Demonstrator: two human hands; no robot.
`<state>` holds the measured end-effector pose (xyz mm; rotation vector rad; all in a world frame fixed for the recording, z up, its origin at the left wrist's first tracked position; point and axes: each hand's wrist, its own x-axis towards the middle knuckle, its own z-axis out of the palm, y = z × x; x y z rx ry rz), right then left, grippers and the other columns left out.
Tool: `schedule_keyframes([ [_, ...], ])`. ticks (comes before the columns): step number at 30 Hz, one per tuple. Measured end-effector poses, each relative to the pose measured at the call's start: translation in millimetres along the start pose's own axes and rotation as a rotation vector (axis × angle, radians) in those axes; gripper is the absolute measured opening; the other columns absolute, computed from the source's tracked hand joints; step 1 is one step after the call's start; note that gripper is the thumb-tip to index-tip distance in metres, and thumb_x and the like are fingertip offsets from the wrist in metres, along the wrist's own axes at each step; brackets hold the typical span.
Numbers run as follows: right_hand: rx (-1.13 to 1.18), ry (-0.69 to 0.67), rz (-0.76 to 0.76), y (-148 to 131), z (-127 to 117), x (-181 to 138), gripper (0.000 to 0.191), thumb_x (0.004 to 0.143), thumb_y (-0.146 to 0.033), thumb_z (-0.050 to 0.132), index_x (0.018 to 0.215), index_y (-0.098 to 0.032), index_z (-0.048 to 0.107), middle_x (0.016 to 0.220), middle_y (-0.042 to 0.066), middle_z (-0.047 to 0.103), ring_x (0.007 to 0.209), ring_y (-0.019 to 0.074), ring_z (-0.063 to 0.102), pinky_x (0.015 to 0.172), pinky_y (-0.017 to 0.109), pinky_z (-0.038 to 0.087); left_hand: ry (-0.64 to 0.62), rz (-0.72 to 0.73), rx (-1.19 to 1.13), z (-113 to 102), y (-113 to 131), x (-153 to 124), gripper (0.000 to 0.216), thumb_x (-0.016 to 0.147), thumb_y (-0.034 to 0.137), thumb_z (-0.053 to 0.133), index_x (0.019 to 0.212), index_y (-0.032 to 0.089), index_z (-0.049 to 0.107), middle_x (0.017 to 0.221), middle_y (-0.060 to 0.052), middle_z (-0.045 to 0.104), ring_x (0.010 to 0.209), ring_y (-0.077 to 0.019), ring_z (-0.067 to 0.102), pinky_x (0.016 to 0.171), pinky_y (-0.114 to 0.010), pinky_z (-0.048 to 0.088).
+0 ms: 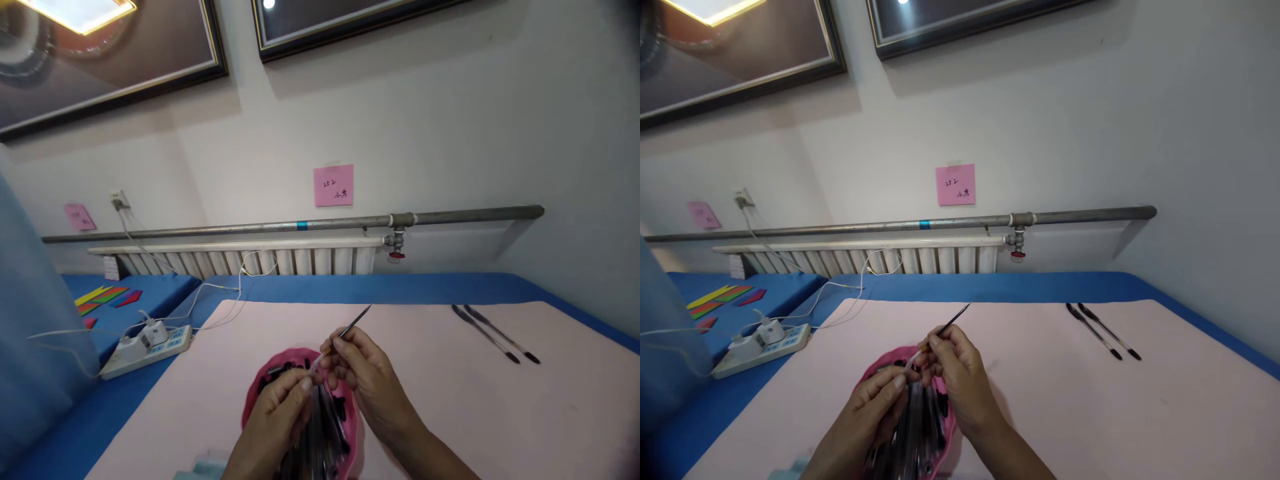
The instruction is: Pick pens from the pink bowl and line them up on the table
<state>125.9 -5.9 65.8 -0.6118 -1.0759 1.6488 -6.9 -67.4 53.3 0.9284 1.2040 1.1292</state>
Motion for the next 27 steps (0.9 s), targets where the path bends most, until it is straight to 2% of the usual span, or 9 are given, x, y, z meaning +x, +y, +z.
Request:
schedule_keyframes([
  [6,-0.049,-0.014,0.003,-3.6,-1.3,-0.4,0.018,0.079,-0.036,0.057,0.077,-0.019,0.051,0.065,0.000,0.061,0.053,0.0125,0.057,0.046,0.023,0.043,-0.012,0.004,-0.004,-1.7,-1.1,0.1,0.036,0.075,0.050,0.058,0.092,0.019,0.063,0.049,0.008,0.031,0.042,-0.0051,0.022,0.042,-0.022,0.009],
  [12,-0.409,-0.127,0.043,-6.4,0.1,-5.3,0.009,0.077,-0.023,0.054,0.070,-0.020,0.056,0.057,-0.005,0.055,0.048,0.0089,0.048,0.047,0.020,0.038,-0.028,-0.008,0.012,0.2,-2.2,2.8,0.038,0.072,0.052,0.060,0.080,0.016,0.063,0.046,0.009,0.029,0.040,-0.0036,0.017,0.041,-0.022,0.007],
  [14,-0.430,-0.147,0.058,-6.9,1.5,-6.3,0.008,0.077,-0.024,0.054,0.074,-0.020,0.060,0.059,-0.004,0.055,0.050,0.0089,0.047,0.047,0.020,0.038,-0.007,0.001,-0.067,-0.9,-3.0,3.7,0.034,0.072,0.049,0.062,0.080,0.016,0.062,0.047,0.009,0.031,0.041,-0.0030,0.018,0.041,-0.020,0.008],
  [18,-0.436,-0.024,0.006,-12.0,-2.4,-2.8,0.021,0.077,-0.033,0.057,0.093,-0.021,0.061,0.072,-0.002,0.059,0.054,0.0099,0.050,0.051,0.022,0.041,0.052,0.096,-0.318,-6.8,-0.2,4.7,0.027,0.076,0.040,0.061,0.086,0.015,0.060,0.054,0.007,0.038,0.042,-0.0024,0.025,0.039,-0.017,0.015],
  [22,-0.594,0.029,-0.053,-18.4,-13.4,3.3,0.012,0.078,-0.028,0.052,0.080,-0.021,0.061,0.071,-0.002,0.059,0.057,0.0111,0.051,0.054,0.024,0.042,0.167,0.163,-0.553,-14.7,8.9,4.5,0.027,0.074,0.034,0.065,0.093,0.016,0.059,0.059,0.006,0.044,0.047,-0.0038,0.036,0.041,-0.016,0.027],
  [27,-0.895,-0.077,-0.175,-18.0,-18.3,3.4,0.014,0.078,-0.020,0.048,0.070,-0.021,0.060,0.073,0.000,0.061,0.072,0.0153,0.056,0.065,0.027,0.045,0.231,0.230,-0.667,-27.1,16.1,3.5,0.028,0.075,0.031,0.064,0.100,0.021,0.057,0.059,0.007,0.044,0.045,-0.0036,0.035,0.039,-0.015,0.028],
])
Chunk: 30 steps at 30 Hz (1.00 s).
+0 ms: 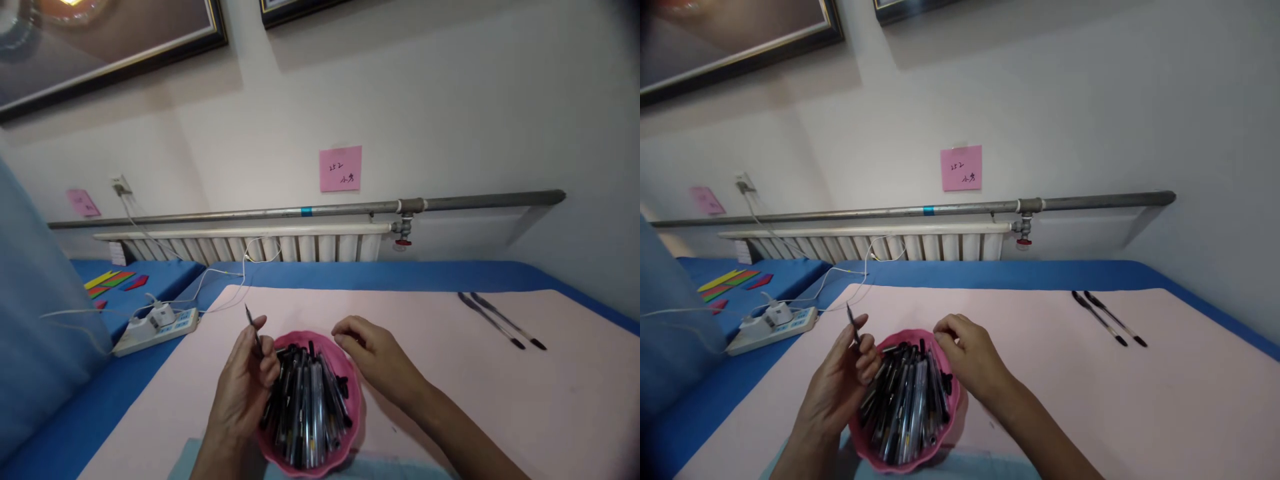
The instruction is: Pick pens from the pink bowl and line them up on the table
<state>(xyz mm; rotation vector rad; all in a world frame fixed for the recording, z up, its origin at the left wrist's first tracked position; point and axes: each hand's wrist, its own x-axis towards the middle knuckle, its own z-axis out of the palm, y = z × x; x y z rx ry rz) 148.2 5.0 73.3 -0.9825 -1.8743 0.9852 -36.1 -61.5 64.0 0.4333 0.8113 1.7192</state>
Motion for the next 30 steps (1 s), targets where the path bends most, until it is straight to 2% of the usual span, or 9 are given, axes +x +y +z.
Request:
schedule_keyframes([
  [3,-0.109,-0.059,-0.053,1.6,2.7,-0.9,0.016,0.079,-0.017,0.046,0.070,-0.021,0.060,0.073,0.000,0.060,0.071,0.0157,0.056,0.064,0.028,0.044,0.026,0.034,0.015,-4.3,5.7,2.0,0.026,0.075,0.031,0.064,0.098,0.020,0.057,0.057,0.007,0.042,0.042,-0.0026,0.032,0.037,-0.015,0.026],
  [8,-0.355,-0.166,-0.106,11.4,4.1,-0.4,0.019,0.076,-0.012,0.047,0.067,-0.021,0.061,0.076,0.003,0.060,0.074,0.0180,0.054,0.067,0.031,0.042,0.090,0.083,0.031,-8.4,8.5,5.3,0.026,0.070,0.030,0.068,0.091,0.018,0.059,0.058,0.006,0.045,0.044,-0.0034,0.038,0.038,-0.015,0.029],
  [12,-0.542,-0.300,-0.092,23.0,4.4,-3.1,0.022,0.073,-0.007,0.049,0.065,-0.021,0.063,0.085,0.006,0.063,0.080,0.0209,0.053,0.069,0.033,0.041,0.089,0.048,0.051,-8.7,4.9,5.9,0.025,0.069,0.028,0.069,0.088,0.015,0.060,0.060,0.005,0.049,0.044,-0.0030,0.039,0.038,-0.015,0.029],
  [17,-0.746,-0.336,-0.071,27.2,9.3,-7.6,0.024,0.068,-0.002,0.051,0.066,-0.019,0.067,0.097,0.011,0.063,0.085,0.0256,0.053,0.069,0.035,0.039,0.079,0.042,0.026,-10.0,1.3,7.2,0.025,0.068,0.026,0.070,0.088,0.015,0.061,0.062,0.004,0.052,0.048,-0.0047,0.044,0.042,-0.017,0.036],
  [20,-0.756,-0.362,-0.033,26.0,14.7,-9.6,0.023,0.065,-0.001,0.051,0.063,-0.019,0.066,0.091,0.011,0.063,0.078,0.0231,0.053,0.066,0.033,0.038,0.096,0.055,0.032,-10.8,-0.3,8.6,0.024,0.068,0.025,0.070,0.088,0.014,0.062,0.067,0.001,0.058,0.055,-0.0079,0.052,0.050,-0.020,0.044],
  [24,-0.670,-0.369,0.031,27.5,20.0,-10.4,0.028,0.065,-0.001,0.048,0.075,-0.019,0.066,0.089,0.008,0.062,0.079,0.0198,0.053,0.066,0.028,0.037,0.172,0.061,0.077,-7.1,-2.0,7.6,0.024,0.069,0.024,0.069,0.089,0.013,0.061,0.074,-0.004,0.065,0.064,-0.0114,0.060,0.058,-0.022,0.048],
  [27,-0.597,-0.397,0.098,30.1,19.9,-10.3,0.028,0.067,-0.002,0.047,0.081,-0.017,0.066,0.091,0.008,0.062,0.082,0.0183,0.054,0.068,0.026,0.037,0.188,0.050,0.103,-2.2,-2.0,4.8,0.024,0.069,0.025,0.070,0.087,0.013,0.059,0.076,-0.006,0.068,0.061,-0.0107,0.060,0.053,-0.020,0.046],
  [30,-0.577,-0.406,0.126,30.8,19.1,-10.6,0.026,0.068,-0.003,0.046,0.081,-0.016,0.065,0.091,0.008,0.063,0.082,0.0179,0.055,0.069,0.026,0.037,0.153,0.046,0.116,0.7,-1.6,3.0,0.025,0.068,0.026,0.072,0.084,0.014,0.058,0.078,-0.007,0.069,0.057,-0.0093,0.059,0.047,-0.017,0.043],
])
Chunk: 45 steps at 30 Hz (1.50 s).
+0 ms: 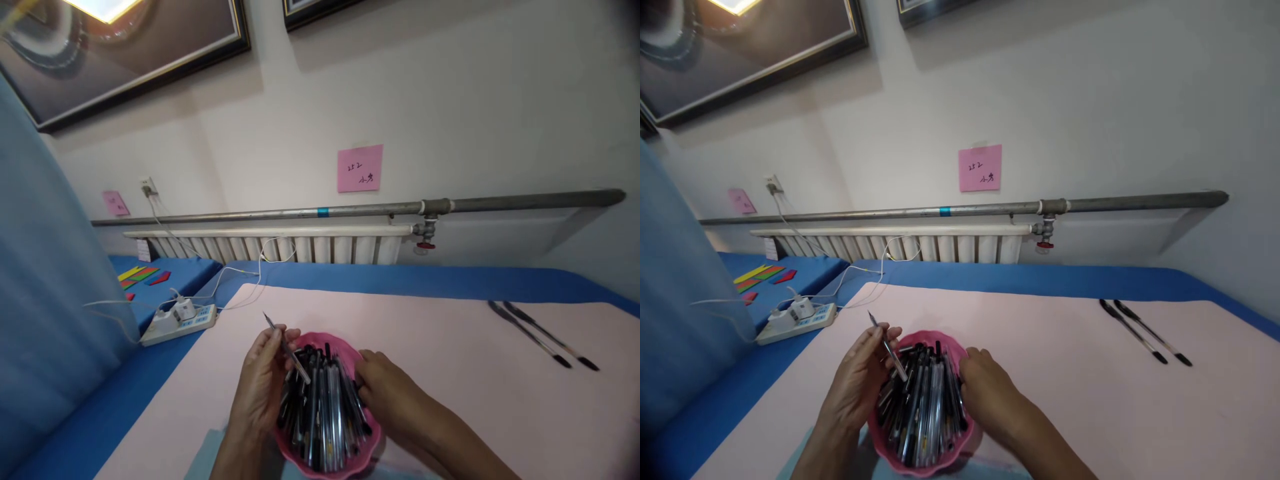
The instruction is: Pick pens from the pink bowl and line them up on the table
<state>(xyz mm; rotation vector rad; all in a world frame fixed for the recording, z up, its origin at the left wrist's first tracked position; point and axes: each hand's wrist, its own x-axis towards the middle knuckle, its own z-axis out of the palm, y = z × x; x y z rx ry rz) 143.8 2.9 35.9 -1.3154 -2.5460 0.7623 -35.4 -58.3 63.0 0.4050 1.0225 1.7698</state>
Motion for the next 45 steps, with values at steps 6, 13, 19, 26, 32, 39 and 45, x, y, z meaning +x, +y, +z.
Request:
schedule_keyframes([
  [6,0.066,0.020,-0.005,-4.0,-2.5,-2.8,0.027,0.071,-0.002,0.044,0.079,-0.016,0.066,0.088,0.008,0.064,0.078,0.0177,0.057,0.066,0.026,0.038,-0.008,-0.004,-0.027,-0.2,-1.2,1.5,0.024,0.071,0.023,0.069,0.089,0.018,0.055,0.076,-0.005,0.067,0.064,-0.0130,0.064,0.052,-0.020,0.049],
  [13,0.117,0.061,-0.042,2.7,4.3,-4.5,0.025,0.071,-0.003,0.044,0.071,-0.018,0.065,0.081,0.006,0.066,0.073,0.0158,0.057,0.064,0.024,0.040,-0.039,0.010,0.004,2.3,-0.7,-3.0,0.025,0.076,0.025,0.064,0.097,0.018,0.054,0.074,-0.005,0.066,0.069,-0.0162,0.066,0.054,-0.024,0.053],
  [19,0.161,0.309,-0.107,-2.9,-4.2,-0.7,0.017,0.077,-0.011,0.047,0.071,-0.018,0.062,0.108,0.012,0.062,0.104,0.0263,0.052,0.085,0.037,0.041,-0.044,-0.005,-0.004,4.3,-2.0,-3.0,0.025,0.070,0.007,0.065,0.094,0.013,0.060,0.081,-0.006,0.066,0.073,-0.0155,0.066,0.062,-0.024,0.055],
  [26,0.755,0.237,-0.047,-32.6,-20.8,-4.6,0.011,0.082,-0.023,0.044,0.077,-0.021,0.054,0.064,-0.003,0.053,0.061,0.0139,0.051,0.058,0.025,0.042,-0.092,-0.068,-0.053,3.5,-6.8,-4.2,0.014,0.074,0.008,0.063,0.087,0.013,0.061,0.085,-0.008,0.068,0.079,-0.0180,0.067,0.069,-0.029,0.056],
  [32,0.971,0.208,0.005,-32.6,-8.5,-1.8,0.006,0.078,-0.023,0.049,0.076,-0.021,0.054,0.061,-0.006,0.051,0.052,0.0098,0.045,0.050,0.021,0.036,-0.076,-0.073,-0.122,6.9,-10.1,-5.1,0.015,0.078,0.009,0.059,0.091,0.016,0.059,0.086,-0.007,0.068,0.083,-0.0199,0.067,0.076,-0.037,0.055],
  [39,1.000,0.223,0.003,-32.9,-0.7,0.3,0.004,0.077,-0.022,0.050,0.078,-0.021,0.054,0.061,-0.006,0.053,0.049,0.0084,0.044,0.047,0.020,0.035,-0.073,-0.072,-0.185,7.3,-15.9,-4.0,0.015,0.077,0.008,0.059,0.090,0.016,0.058,0.085,-0.006,0.068,0.085,-0.0196,0.067,0.081,-0.039,0.053],
  [45,0.965,0.254,-0.029,-34.8,-1.7,-2.3,0.005,0.078,-0.023,0.049,0.077,-0.021,0.053,0.062,-0.005,0.053,0.051,0.0091,0.046,0.049,0.021,0.037,-0.069,-0.083,-0.196,9.1,-15.4,-5.3,0.014,0.076,0.009,0.061,0.088,0.016,0.058,0.084,-0.006,0.068,0.084,-0.0196,0.067,0.081,-0.038,0.054],
])
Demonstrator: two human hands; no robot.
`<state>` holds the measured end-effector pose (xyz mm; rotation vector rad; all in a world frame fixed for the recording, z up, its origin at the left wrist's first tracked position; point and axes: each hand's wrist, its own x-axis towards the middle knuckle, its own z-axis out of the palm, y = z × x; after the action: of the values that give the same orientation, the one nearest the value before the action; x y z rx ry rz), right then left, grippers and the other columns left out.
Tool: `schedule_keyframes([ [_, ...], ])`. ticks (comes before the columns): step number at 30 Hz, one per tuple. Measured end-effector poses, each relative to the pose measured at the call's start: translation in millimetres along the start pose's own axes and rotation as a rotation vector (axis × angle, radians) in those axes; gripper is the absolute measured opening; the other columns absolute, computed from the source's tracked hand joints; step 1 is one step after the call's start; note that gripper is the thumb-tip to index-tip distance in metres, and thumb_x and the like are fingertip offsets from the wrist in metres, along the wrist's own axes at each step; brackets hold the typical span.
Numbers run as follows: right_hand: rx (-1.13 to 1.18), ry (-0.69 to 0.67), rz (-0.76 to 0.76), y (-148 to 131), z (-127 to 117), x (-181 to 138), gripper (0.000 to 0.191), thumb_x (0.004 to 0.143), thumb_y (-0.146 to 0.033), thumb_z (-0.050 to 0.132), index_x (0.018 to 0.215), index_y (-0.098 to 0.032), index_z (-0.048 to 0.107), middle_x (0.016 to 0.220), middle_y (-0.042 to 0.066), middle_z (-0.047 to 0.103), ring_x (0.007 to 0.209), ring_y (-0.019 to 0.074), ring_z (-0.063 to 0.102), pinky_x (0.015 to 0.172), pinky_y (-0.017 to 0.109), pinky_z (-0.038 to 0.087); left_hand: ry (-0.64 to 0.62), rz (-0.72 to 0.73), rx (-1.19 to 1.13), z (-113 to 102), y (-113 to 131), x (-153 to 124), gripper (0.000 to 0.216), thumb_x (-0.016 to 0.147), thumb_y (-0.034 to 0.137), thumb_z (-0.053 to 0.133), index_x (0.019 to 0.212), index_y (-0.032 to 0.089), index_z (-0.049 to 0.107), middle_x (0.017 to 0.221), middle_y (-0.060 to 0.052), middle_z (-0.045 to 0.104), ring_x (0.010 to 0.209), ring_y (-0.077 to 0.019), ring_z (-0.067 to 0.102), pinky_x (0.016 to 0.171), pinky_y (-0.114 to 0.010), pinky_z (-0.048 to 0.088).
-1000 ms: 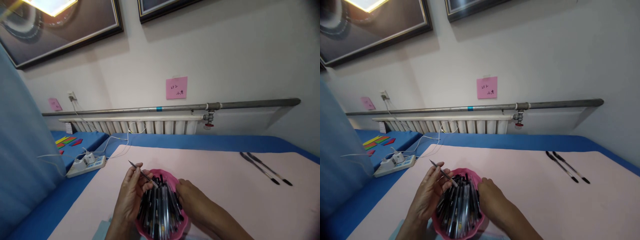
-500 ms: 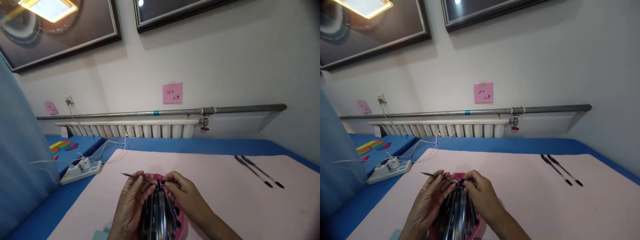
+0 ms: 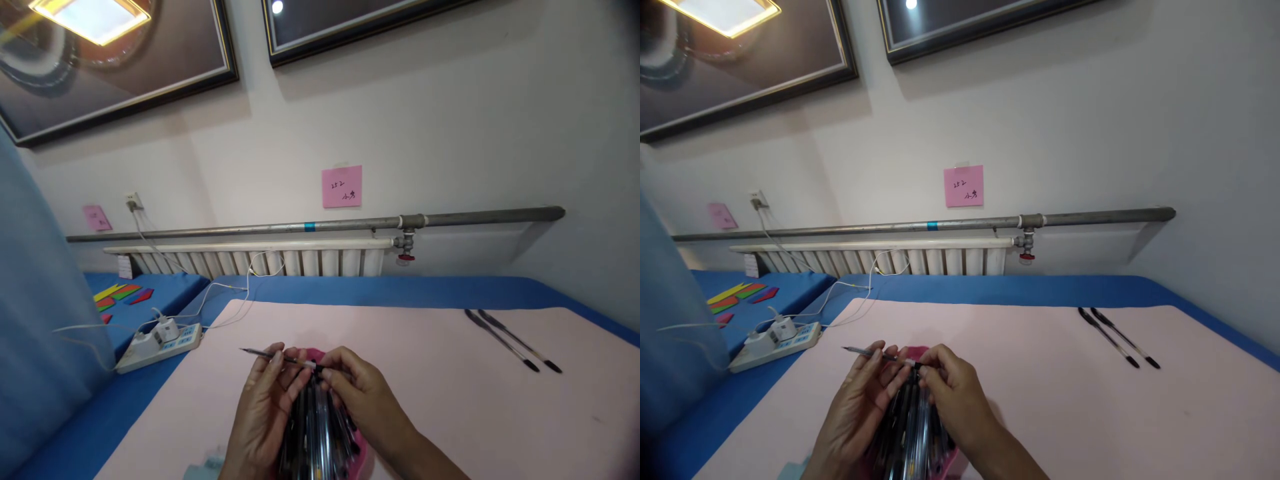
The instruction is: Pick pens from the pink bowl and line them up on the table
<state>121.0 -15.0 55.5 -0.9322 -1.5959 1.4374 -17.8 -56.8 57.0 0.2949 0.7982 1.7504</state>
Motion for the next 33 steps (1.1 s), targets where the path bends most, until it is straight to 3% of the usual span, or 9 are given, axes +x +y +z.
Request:
schedule_keyframes([
  [9,-0.099,0.052,-0.075,-0.5,1.6,-1.6,0.008,0.078,-0.024,0.049,0.075,-0.021,0.055,0.063,-0.005,0.053,0.054,0.0105,0.046,0.053,0.022,0.038,0.019,0.001,-0.009,1.4,-1.2,-0.3,0.012,0.077,0.008,0.060,0.086,0.016,0.057,0.082,-0.006,0.068,0.080,-0.0187,0.068,0.080,-0.039,0.054],
  [18,0.078,0.059,0.072,0.3,3.3,0.3,0.007,0.076,-0.027,0.051,0.075,-0.021,0.055,0.058,-0.006,0.055,0.045,0.0091,0.047,0.045,0.021,0.036,0.007,0.015,0.009,0.0,-3.2,-1.3,0.015,0.075,0.010,0.063,0.088,0.016,0.057,0.083,-0.005,0.067,0.080,-0.0174,0.067,0.078,-0.036,0.055],
  [33,0.048,0.063,0.038,-2.5,1.6,-1.1,0.006,0.075,-0.026,0.053,0.074,-0.021,0.056,0.059,-0.005,0.054,0.047,0.0087,0.046,0.043,0.019,0.035,0.012,0.025,0.008,1.1,-2.8,-0.2,0.016,0.074,0.010,0.064,0.087,0.016,0.058,0.083,-0.005,0.067,0.081,-0.0181,0.067,0.078,-0.036,0.055],
])
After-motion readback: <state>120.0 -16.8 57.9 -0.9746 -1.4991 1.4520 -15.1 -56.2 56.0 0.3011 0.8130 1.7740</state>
